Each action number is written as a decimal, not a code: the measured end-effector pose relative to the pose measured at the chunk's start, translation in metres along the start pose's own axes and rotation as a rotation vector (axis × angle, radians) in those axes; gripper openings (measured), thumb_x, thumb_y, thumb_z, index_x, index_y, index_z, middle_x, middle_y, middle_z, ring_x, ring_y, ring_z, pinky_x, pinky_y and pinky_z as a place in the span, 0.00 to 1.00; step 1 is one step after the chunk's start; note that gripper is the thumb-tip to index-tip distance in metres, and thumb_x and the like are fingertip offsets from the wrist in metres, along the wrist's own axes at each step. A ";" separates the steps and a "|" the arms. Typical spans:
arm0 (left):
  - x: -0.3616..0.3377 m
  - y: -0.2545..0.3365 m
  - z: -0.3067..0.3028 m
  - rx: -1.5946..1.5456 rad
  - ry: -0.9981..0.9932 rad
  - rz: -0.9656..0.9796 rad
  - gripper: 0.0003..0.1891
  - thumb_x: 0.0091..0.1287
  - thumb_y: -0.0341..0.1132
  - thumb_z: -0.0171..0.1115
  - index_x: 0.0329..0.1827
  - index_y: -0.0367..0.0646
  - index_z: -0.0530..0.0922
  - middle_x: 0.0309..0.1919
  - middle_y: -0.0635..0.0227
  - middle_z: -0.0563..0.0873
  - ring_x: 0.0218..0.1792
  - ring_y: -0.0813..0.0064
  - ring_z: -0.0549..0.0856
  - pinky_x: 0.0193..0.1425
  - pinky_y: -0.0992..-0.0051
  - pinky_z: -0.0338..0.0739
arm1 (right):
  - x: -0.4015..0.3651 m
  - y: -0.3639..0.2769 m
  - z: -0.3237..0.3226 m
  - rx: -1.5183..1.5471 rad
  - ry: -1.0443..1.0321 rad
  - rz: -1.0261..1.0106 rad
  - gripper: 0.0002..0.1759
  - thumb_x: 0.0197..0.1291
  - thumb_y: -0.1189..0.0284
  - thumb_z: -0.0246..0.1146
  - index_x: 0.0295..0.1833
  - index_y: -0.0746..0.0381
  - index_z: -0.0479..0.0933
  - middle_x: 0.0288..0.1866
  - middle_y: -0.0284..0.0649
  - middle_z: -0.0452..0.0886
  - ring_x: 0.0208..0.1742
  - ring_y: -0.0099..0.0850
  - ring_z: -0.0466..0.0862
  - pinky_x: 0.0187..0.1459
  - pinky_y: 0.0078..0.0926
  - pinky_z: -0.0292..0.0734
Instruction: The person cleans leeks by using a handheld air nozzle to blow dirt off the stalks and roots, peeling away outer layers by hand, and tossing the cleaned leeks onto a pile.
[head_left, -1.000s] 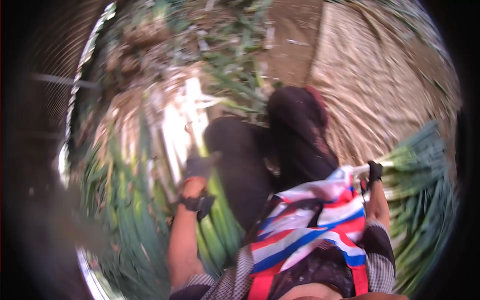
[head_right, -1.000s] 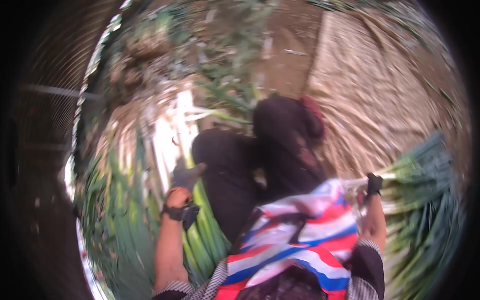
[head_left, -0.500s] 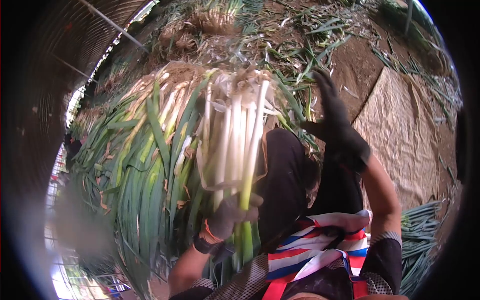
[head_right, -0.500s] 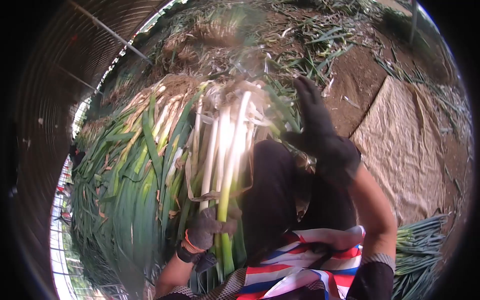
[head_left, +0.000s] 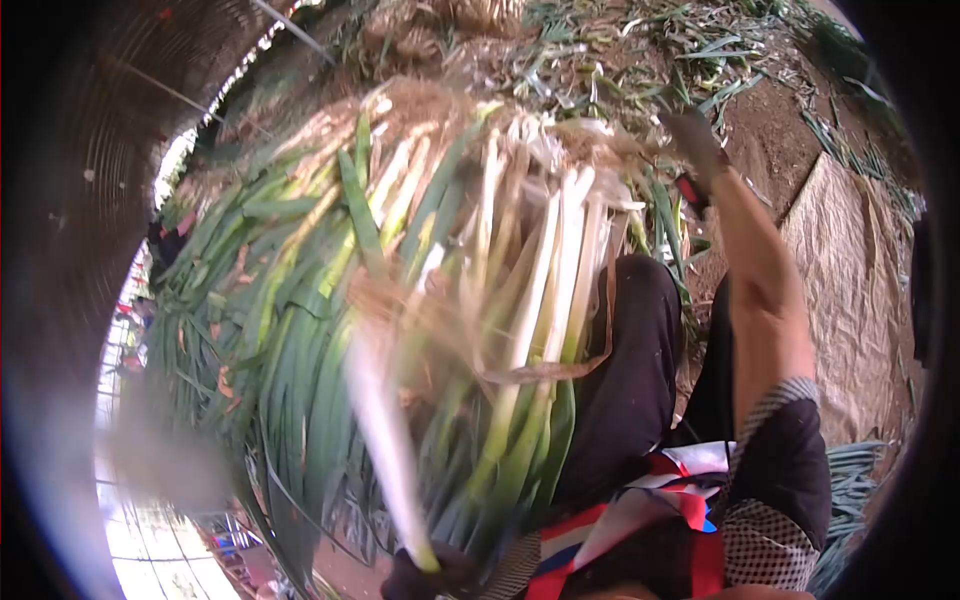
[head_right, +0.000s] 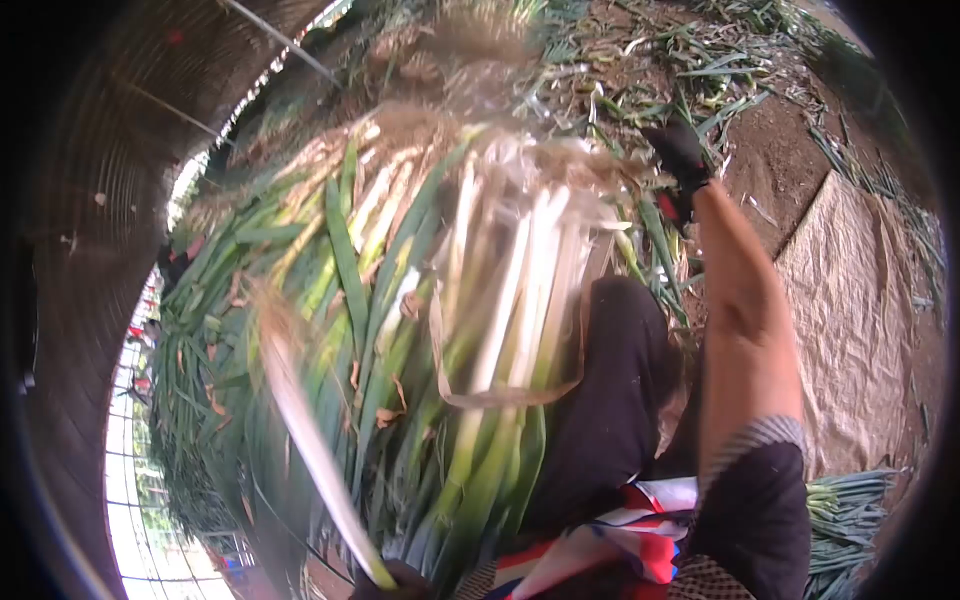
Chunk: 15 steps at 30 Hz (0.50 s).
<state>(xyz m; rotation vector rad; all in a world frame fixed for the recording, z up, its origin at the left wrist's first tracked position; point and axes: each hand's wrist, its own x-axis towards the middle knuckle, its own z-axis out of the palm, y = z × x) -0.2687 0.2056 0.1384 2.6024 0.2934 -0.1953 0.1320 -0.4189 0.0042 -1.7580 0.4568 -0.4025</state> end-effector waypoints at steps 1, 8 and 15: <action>-0.016 -0.014 -0.015 -0.473 -0.535 -0.363 0.35 0.41 0.32 0.72 0.58 0.39 0.72 0.45 0.45 0.78 0.44 0.49 0.81 0.44 0.60 0.77 | -0.012 -0.025 -0.006 -0.279 -0.084 -0.112 0.26 0.49 0.67 0.68 0.54 0.66 0.72 0.37 0.45 0.82 0.38 0.36 0.83 0.40 0.35 0.79; 0.090 0.106 0.002 -0.665 -0.425 0.038 0.11 0.54 0.30 0.65 0.38 0.35 0.79 0.25 0.72 0.79 0.25 0.83 0.77 0.26 0.82 0.70 | -0.169 -0.089 0.087 -0.645 -0.394 -1.251 0.35 0.51 0.78 0.54 0.69 0.62 0.61 0.71 0.51 0.61 0.75 0.43 0.57 0.73 0.45 0.50; 0.160 0.162 0.037 -0.097 -0.416 0.600 0.22 0.48 0.29 0.66 0.49 0.37 0.79 0.37 0.57 0.83 0.34 0.72 0.81 0.37 0.71 0.77 | -0.241 -0.094 0.157 -1.105 -0.505 -1.434 0.09 0.55 0.68 0.56 0.40 0.57 0.77 0.36 0.38 0.80 0.43 0.35 0.80 0.67 0.47 0.60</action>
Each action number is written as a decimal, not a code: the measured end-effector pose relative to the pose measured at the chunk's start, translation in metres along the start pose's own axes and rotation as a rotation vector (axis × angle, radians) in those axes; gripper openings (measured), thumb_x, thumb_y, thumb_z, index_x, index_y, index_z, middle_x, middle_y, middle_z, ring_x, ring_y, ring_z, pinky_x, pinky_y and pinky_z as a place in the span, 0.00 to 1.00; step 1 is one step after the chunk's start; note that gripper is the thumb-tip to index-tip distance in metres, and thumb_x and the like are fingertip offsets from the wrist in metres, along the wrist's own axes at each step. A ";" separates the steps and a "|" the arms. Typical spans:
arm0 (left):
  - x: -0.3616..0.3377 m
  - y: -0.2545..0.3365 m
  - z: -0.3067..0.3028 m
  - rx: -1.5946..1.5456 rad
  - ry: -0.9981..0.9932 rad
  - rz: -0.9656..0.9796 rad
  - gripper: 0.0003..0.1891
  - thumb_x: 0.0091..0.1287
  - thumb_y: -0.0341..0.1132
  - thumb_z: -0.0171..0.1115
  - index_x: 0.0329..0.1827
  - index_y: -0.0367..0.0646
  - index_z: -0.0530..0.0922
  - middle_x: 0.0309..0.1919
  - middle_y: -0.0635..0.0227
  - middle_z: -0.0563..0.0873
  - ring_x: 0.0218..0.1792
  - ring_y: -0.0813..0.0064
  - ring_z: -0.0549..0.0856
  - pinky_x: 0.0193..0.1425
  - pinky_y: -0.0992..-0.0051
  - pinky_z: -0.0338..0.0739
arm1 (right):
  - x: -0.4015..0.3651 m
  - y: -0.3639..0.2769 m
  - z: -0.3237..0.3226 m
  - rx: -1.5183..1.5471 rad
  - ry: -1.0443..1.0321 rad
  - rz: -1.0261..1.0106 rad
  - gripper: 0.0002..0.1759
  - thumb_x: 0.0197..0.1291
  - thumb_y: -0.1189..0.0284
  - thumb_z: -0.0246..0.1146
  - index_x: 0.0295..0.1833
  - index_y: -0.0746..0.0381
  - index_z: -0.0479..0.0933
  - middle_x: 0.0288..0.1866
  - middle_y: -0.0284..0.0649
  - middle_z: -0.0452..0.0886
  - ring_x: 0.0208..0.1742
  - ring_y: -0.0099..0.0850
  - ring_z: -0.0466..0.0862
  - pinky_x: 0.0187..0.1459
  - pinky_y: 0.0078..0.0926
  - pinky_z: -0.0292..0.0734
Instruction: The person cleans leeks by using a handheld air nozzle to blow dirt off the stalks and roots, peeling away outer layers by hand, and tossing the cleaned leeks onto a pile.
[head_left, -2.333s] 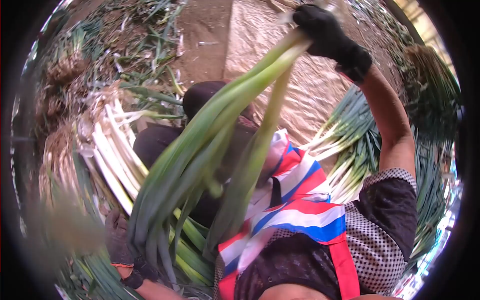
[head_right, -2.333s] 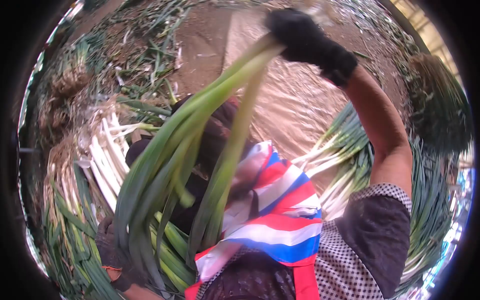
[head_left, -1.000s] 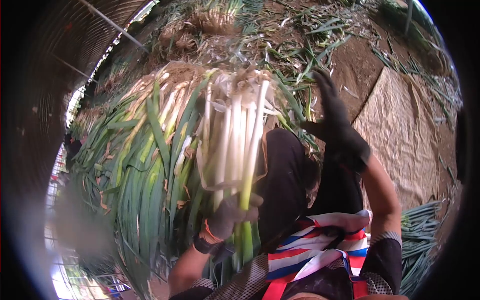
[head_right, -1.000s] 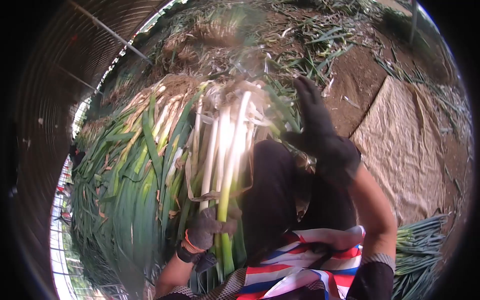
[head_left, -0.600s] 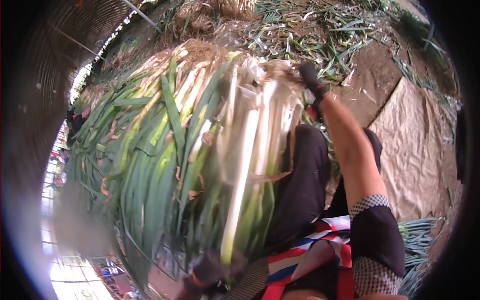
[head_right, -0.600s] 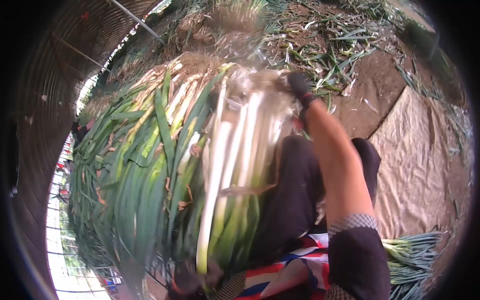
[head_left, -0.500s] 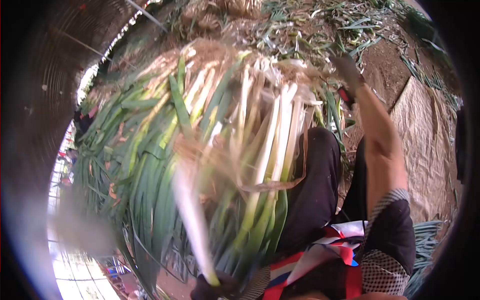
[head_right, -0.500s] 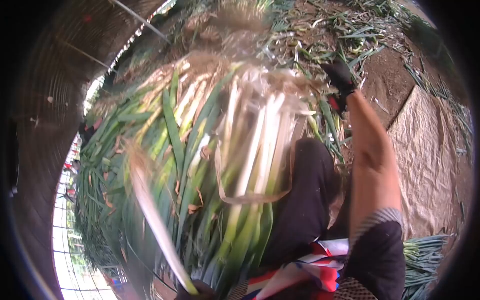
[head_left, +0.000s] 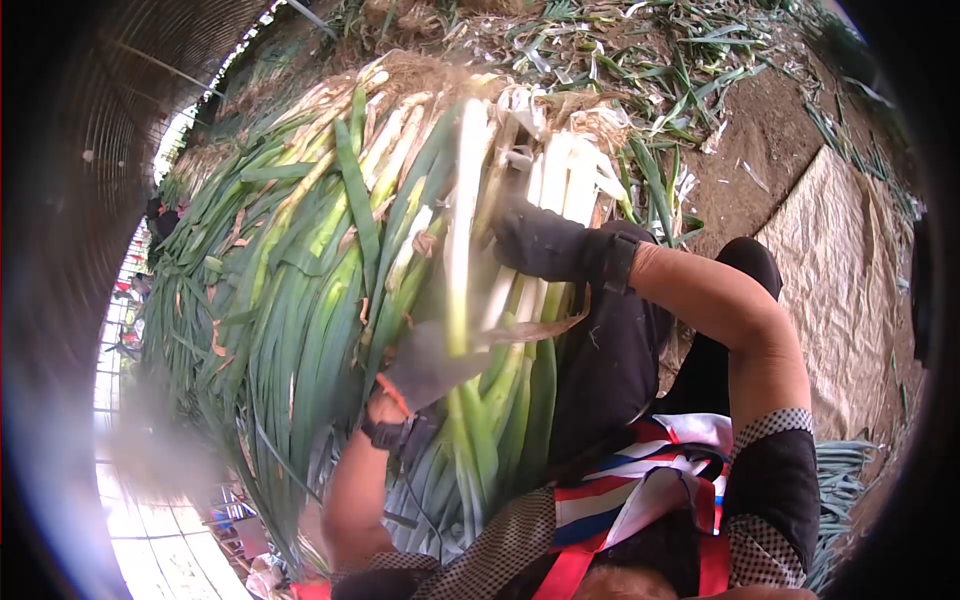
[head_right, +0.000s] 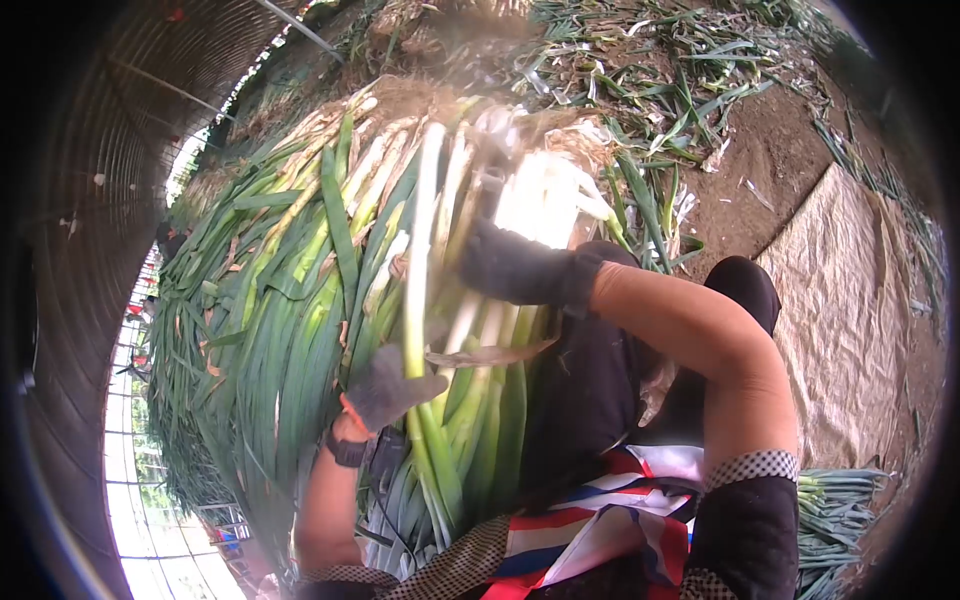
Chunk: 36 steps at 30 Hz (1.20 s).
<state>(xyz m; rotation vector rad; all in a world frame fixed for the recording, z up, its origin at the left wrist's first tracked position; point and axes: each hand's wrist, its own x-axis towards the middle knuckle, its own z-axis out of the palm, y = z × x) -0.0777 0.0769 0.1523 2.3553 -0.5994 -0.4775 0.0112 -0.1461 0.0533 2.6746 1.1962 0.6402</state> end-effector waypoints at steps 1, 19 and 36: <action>0.004 -0.001 0.000 0.084 -0.110 -0.188 0.19 0.50 0.33 0.67 0.47 0.38 0.80 0.32 0.59 0.83 0.32 0.71 0.82 0.36 0.70 0.77 | 0.002 0.011 -0.027 0.115 -0.119 -0.056 0.08 0.51 0.69 0.57 0.36 0.61 0.75 0.34 0.41 0.75 0.42 0.41 0.77 0.51 0.32 0.77; 0.001 0.022 -0.069 -0.231 0.554 -0.281 0.22 0.52 0.32 0.67 0.50 0.34 0.76 0.28 0.68 0.81 0.26 0.79 0.79 0.28 0.79 0.74 | -0.072 0.012 -0.066 0.186 0.230 -0.079 0.10 0.43 0.67 0.57 0.33 0.58 0.71 0.32 0.36 0.71 0.43 0.34 0.76 0.63 0.47 0.66; 0.061 0.027 0.081 -1.427 -0.696 -0.333 0.23 0.57 0.34 0.67 0.54 0.33 0.71 0.32 0.54 0.80 0.30 0.65 0.80 0.36 0.64 0.75 | -0.047 0.138 0.081 1.017 0.699 0.648 0.49 0.41 0.56 0.73 0.67 0.64 0.59 0.62 0.50 0.68 0.61 0.44 0.70 0.63 0.36 0.64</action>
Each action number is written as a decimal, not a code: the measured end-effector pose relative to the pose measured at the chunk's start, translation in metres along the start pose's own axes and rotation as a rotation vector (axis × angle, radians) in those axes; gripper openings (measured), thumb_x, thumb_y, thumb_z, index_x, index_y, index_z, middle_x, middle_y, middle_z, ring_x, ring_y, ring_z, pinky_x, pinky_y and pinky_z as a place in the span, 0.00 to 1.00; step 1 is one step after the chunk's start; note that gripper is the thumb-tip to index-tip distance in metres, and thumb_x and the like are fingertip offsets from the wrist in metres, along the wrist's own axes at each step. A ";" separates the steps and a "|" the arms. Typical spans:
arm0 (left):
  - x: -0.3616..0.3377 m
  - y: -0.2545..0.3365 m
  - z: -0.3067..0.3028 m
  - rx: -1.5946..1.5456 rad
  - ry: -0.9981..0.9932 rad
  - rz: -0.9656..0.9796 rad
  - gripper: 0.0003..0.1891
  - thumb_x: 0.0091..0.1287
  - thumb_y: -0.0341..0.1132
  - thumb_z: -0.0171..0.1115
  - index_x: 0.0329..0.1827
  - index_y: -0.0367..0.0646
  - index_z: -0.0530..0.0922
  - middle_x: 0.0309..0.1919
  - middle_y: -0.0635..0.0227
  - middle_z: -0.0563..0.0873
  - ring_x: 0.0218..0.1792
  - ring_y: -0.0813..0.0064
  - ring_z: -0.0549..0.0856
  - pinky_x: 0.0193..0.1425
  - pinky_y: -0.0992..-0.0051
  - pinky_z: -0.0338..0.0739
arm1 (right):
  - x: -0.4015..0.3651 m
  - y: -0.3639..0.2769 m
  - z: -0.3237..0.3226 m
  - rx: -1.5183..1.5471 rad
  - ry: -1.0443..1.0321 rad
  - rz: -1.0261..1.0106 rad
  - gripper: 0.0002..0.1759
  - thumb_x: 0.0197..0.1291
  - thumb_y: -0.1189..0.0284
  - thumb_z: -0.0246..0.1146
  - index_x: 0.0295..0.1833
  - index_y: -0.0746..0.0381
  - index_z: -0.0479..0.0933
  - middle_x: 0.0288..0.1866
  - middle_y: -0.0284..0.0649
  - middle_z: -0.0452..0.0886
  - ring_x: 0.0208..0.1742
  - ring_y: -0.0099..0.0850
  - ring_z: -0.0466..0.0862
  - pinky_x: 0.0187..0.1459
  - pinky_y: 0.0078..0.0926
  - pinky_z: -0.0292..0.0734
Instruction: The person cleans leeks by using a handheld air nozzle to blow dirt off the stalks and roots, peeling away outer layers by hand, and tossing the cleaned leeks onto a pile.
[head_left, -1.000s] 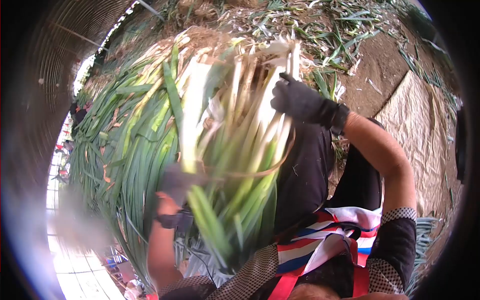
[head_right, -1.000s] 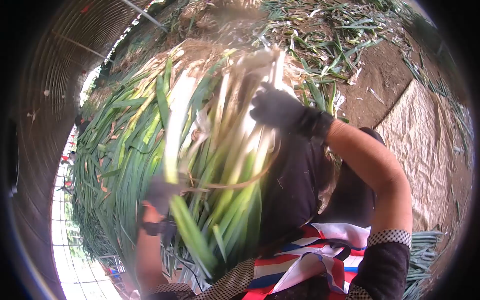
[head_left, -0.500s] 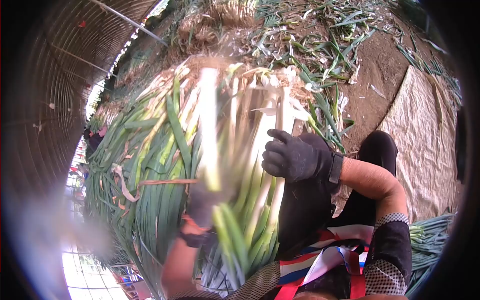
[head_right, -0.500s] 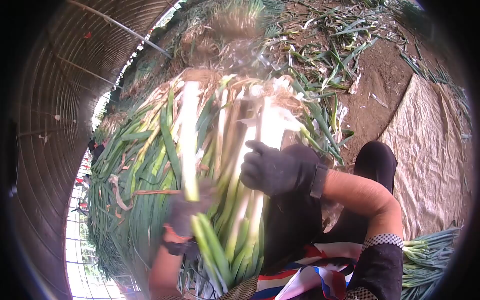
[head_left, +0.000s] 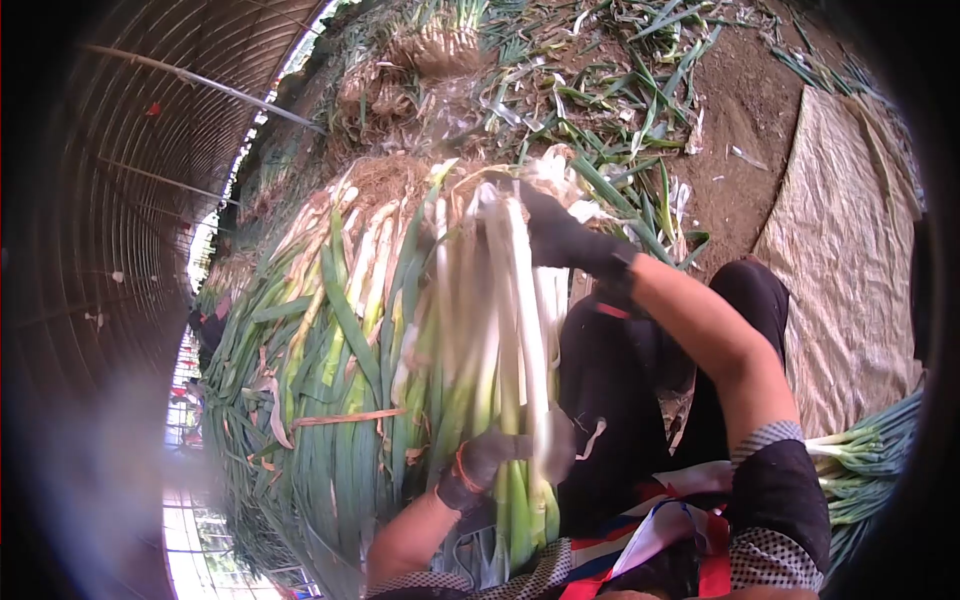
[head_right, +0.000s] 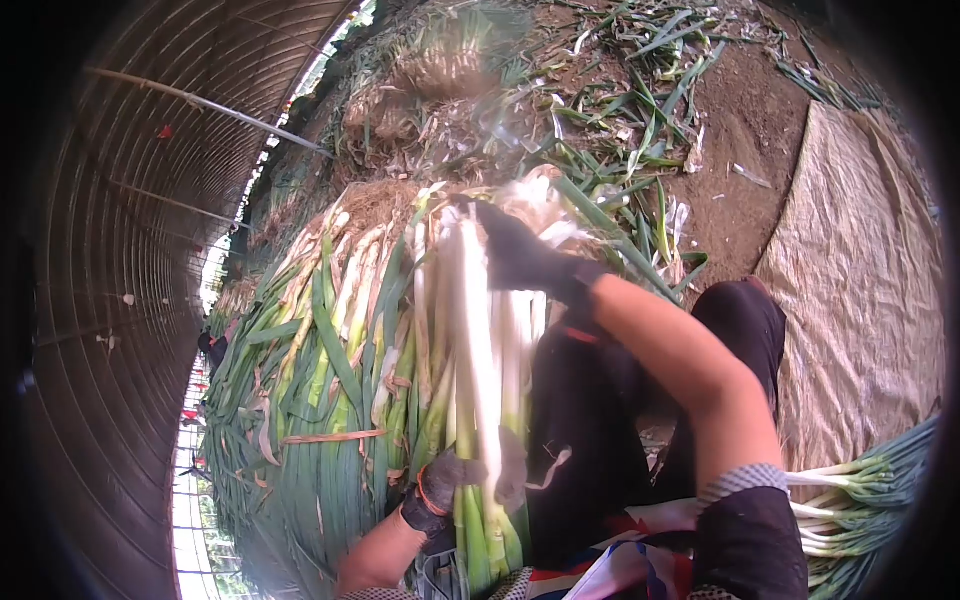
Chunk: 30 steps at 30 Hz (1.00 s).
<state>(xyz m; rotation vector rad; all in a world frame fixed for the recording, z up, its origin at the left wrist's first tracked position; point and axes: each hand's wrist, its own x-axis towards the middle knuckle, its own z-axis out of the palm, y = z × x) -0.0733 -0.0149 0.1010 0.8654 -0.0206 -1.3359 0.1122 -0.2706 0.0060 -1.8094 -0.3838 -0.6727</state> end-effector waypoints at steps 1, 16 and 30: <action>-0.001 0.000 0.008 0.027 0.010 0.015 0.23 0.58 0.34 0.67 0.53 0.33 0.71 0.31 0.54 0.80 0.30 0.65 0.79 0.36 0.64 0.75 | 0.007 0.017 0.019 0.006 0.074 0.060 0.39 0.44 0.61 0.71 0.62 0.62 0.66 0.56 0.48 0.74 0.55 0.41 0.75 0.58 0.34 0.69; -0.273 -0.152 0.035 0.133 0.948 0.220 0.21 0.57 0.31 0.63 0.53 0.32 0.73 0.33 0.56 0.82 0.30 0.64 0.83 0.33 0.68 0.79 | 0.049 -0.021 0.037 -0.592 -0.441 0.284 0.31 0.37 0.66 0.72 0.51 0.62 0.71 0.43 0.52 0.80 0.49 0.51 0.80 0.48 0.44 0.76; -0.065 0.031 0.076 1.013 0.117 0.156 0.23 0.64 0.39 0.62 0.59 0.35 0.74 0.50 0.63 0.82 0.45 0.77 0.81 0.51 0.79 0.75 | -0.111 -0.253 -0.142 -0.876 -0.438 -0.465 0.15 0.45 0.63 0.61 0.36 0.60 0.72 0.32 0.39 0.72 0.37 0.40 0.75 0.39 0.38 0.70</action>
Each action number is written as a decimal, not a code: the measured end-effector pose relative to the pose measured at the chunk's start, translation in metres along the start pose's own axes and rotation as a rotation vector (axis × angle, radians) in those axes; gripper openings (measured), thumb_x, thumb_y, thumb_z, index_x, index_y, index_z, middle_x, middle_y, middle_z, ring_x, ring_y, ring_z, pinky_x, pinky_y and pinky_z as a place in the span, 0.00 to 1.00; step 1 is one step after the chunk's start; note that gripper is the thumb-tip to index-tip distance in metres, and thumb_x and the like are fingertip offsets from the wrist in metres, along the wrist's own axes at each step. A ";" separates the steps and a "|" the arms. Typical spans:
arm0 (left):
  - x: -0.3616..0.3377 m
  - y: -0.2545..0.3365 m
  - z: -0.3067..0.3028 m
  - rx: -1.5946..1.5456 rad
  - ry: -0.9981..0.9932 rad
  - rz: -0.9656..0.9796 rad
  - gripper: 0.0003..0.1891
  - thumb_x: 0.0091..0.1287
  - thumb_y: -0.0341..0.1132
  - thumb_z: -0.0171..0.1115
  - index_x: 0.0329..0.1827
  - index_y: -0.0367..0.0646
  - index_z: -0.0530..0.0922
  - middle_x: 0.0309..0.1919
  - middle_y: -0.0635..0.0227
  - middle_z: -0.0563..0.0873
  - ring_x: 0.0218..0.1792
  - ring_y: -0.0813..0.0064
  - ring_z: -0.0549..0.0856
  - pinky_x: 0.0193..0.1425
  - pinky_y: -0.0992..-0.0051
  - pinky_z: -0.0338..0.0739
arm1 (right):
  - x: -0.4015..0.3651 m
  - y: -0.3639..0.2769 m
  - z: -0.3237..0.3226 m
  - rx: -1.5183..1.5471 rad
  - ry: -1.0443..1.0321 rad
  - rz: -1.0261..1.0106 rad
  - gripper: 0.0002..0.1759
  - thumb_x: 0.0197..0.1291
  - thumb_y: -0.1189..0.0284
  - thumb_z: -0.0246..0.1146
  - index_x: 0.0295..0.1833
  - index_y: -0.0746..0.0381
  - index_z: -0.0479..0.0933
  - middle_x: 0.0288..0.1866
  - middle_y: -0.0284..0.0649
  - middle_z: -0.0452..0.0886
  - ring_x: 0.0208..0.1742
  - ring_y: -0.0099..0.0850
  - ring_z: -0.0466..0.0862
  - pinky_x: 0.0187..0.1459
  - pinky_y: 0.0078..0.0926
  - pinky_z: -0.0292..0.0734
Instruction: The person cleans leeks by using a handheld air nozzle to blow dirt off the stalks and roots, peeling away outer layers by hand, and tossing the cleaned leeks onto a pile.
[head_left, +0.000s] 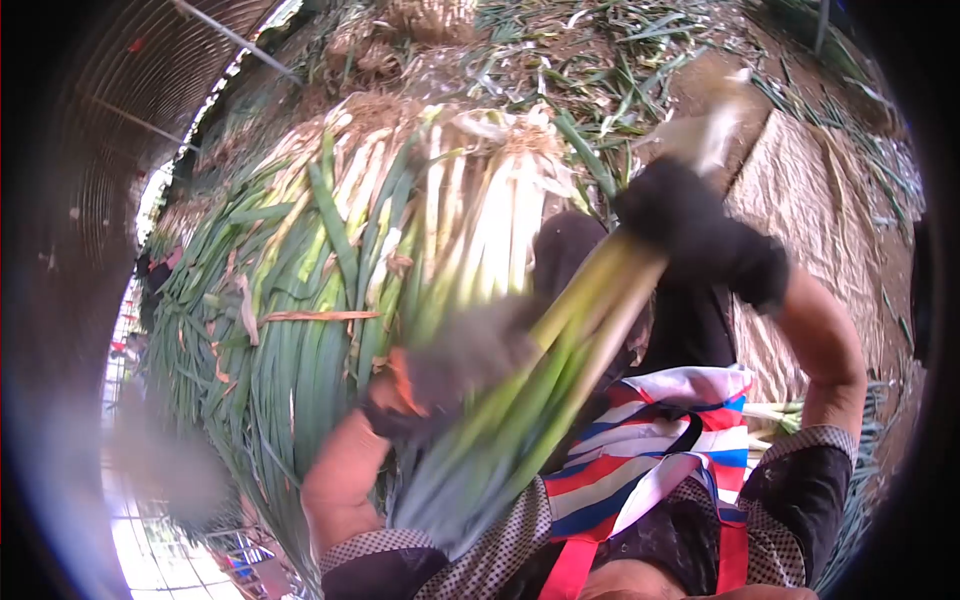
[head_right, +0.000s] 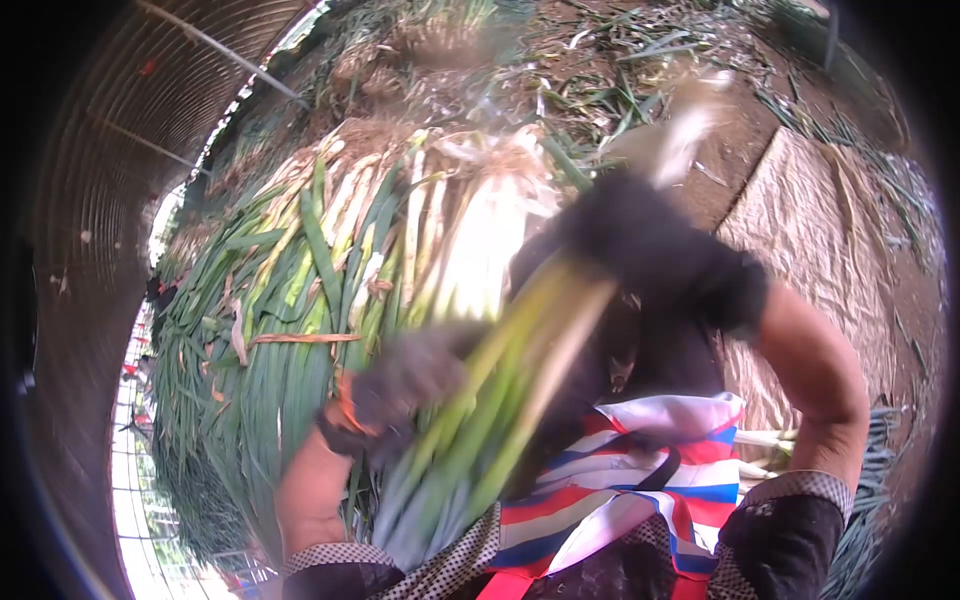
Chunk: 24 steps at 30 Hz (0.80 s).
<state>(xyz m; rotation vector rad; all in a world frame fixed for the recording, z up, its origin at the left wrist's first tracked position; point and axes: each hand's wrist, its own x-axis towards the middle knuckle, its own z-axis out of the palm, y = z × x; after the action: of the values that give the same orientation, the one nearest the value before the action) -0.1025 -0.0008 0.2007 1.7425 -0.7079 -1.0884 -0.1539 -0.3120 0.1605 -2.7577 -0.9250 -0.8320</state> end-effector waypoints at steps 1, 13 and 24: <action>0.000 -0.008 -0.029 0.130 0.158 0.317 0.17 0.67 0.34 0.56 0.57 0.35 0.74 0.49 0.64 0.82 0.46 0.77 0.81 0.50 0.81 0.76 | -0.048 0.033 -0.018 -0.163 -0.037 0.360 0.19 0.46 0.62 0.62 0.40 0.63 0.74 0.34 0.43 0.74 0.38 0.43 0.75 0.41 0.37 0.70; 0.061 -0.094 -0.029 1.099 0.726 -0.008 0.25 0.52 0.38 0.69 0.50 0.33 0.75 0.44 0.51 0.81 0.46 0.56 0.81 0.53 0.63 0.75 | -0.680 -0.276 0.108 0.183 0.410 2.549 0.25 0.59 0.54 0.59 0.37 0.70 0.78 0.30 0.51 0.80 0.30 0.37 0.75 0.35 0.40 0.71; 0.086 -0.091 -0.012 0.739 0.694 -0.392 0.43 0.44 0.46 0.74 0.60 0.28 0.65 0.52 0.40 0.77 0.55 0.51 0.78 0.59 0.63 0.72 | -0.508 -0.047 0.125 0.089 0.174 1.785 0.16 0.57 0.69 0.62 0.45 0.72 0.76 0.38 0.50 0.80 0.37 0.40 0.78 0.43 0.36 0.72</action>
<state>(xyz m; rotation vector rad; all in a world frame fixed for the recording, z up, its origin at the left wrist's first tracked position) -0.0544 -0.0307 0.0883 2.7726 -0.3328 -0.3720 -0.4606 -0.5061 -0.2198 -2.0654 1.3509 -0.4843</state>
